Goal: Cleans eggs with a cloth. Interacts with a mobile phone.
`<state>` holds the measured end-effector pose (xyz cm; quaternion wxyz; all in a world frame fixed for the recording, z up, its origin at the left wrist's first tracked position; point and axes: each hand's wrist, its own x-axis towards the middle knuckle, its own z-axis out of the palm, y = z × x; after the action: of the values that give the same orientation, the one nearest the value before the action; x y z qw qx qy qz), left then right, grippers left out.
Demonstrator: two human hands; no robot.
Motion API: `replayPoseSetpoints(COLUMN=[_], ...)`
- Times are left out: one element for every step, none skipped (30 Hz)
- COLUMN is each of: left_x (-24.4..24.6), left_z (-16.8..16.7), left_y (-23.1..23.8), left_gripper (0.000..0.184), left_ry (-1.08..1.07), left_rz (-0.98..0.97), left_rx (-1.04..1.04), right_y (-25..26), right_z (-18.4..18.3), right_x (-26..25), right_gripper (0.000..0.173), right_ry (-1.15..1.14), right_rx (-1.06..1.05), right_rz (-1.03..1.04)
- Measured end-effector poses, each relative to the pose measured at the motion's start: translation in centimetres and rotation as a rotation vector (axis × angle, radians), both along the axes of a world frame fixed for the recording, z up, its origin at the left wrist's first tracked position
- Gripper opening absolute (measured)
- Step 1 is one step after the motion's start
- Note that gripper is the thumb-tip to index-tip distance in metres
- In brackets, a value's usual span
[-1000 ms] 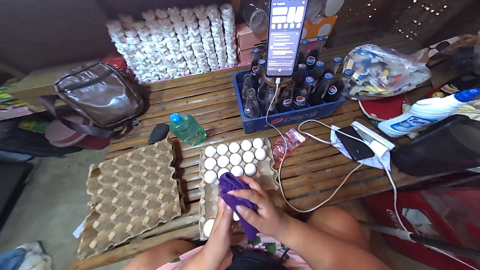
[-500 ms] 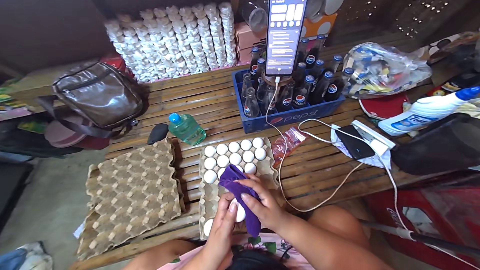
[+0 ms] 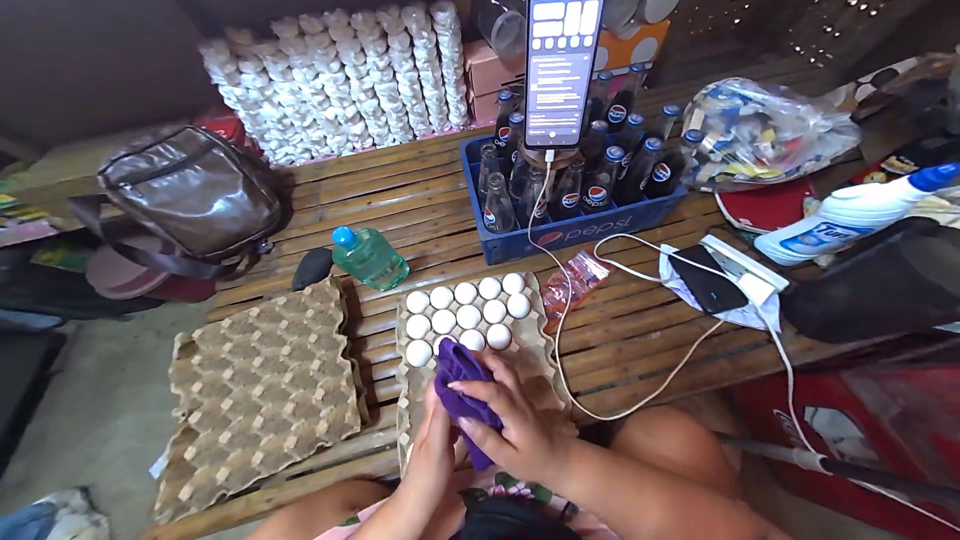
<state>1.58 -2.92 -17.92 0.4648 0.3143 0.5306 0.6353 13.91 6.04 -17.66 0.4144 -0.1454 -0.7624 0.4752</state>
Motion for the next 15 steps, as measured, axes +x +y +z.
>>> replayPoseSetpoints(left_x=[0.1,0.3,0.4,0.4,0.5,0.4,0.3,0.2,0.1,0.0,0.0,-0.1,-0.1,-0.2,-0.3], left_z=[0.5,1.0,1.3,1.3,1.2,1.1,1.1,1.1,1.1,1.1,1.1,1.1,1.0,0.8,0.6], left_y=[0.1,0.2,0.3,0.3,0.3,0.3,0.3,0.4,0.4,0.5,0.6,0.6,0.5,0.5,0.5], left_gripper=[0.065,0.057,0.050,0.043,0.039,0.036,0.035,0.033,0.031,0.029,0.028,0.028,0.029,0.032,0.037], left_ry=[0.027,0.048,0.065,0.092,0.125,0.153,0.171,0.177,0.165,0.144,0.124,0.105,0.091,0.081,0.066], left_rz=[-0.026,-0.049,-0.076,-0.099,-0.121,-0.143,-0.162,-0.171,-0.175,-0.170,-0.161,-0.147,-0.133,-0.115,-0.086], left_rx=[0.005,0.017,0.037,0.052,0.070,0.091,0.111,0.127,0.138,0.142,0.142,0.141,0.137,0.125,0.102], right_y=[0.2,0.5,0.8,1.0,1.2,1.2,1.1,0.9,0.7,0.5,0.3,0.2,0.1,-0.1,-0.2], right_z=[0.2,0.4,0.6,0.7,0.9,1.0,1.0,1.0,1.0,1.1,1.0,0.9,0.7,0.6,0.5], right_x=[0.1,0.2,0.3,0.3,0.2,0.1,0.1,0.0,0.1,0.1,0.1,0.0,-0.1,-0.2,-0.3], right_gripper=[0.035,0.037,0.040,0.045,0.050,0.055,0.057,0.057,0.053,0.048,0.045,0.043,0.041,0.041,0.042], right_ry=[0.006,0.017,0.031,0.056,0.087,0.119,0.142,0.152,0.149,0.138,0.126,0.123,0.121,0.115,0.101], right_rx=[-0.058,-0.124,-0.206,-0.299,-0.392,-0.479,-0.544,-0.581,-0.598,-0.596,-0.581,-0.555,-0.526,-0.492,-0.447], right_rz=[0.013,0.021,0.025,0.032,0.037,0.025,0.004,-0.012,-0.019,-0.015,0.000,0.017,0.034,0.050,0.052])
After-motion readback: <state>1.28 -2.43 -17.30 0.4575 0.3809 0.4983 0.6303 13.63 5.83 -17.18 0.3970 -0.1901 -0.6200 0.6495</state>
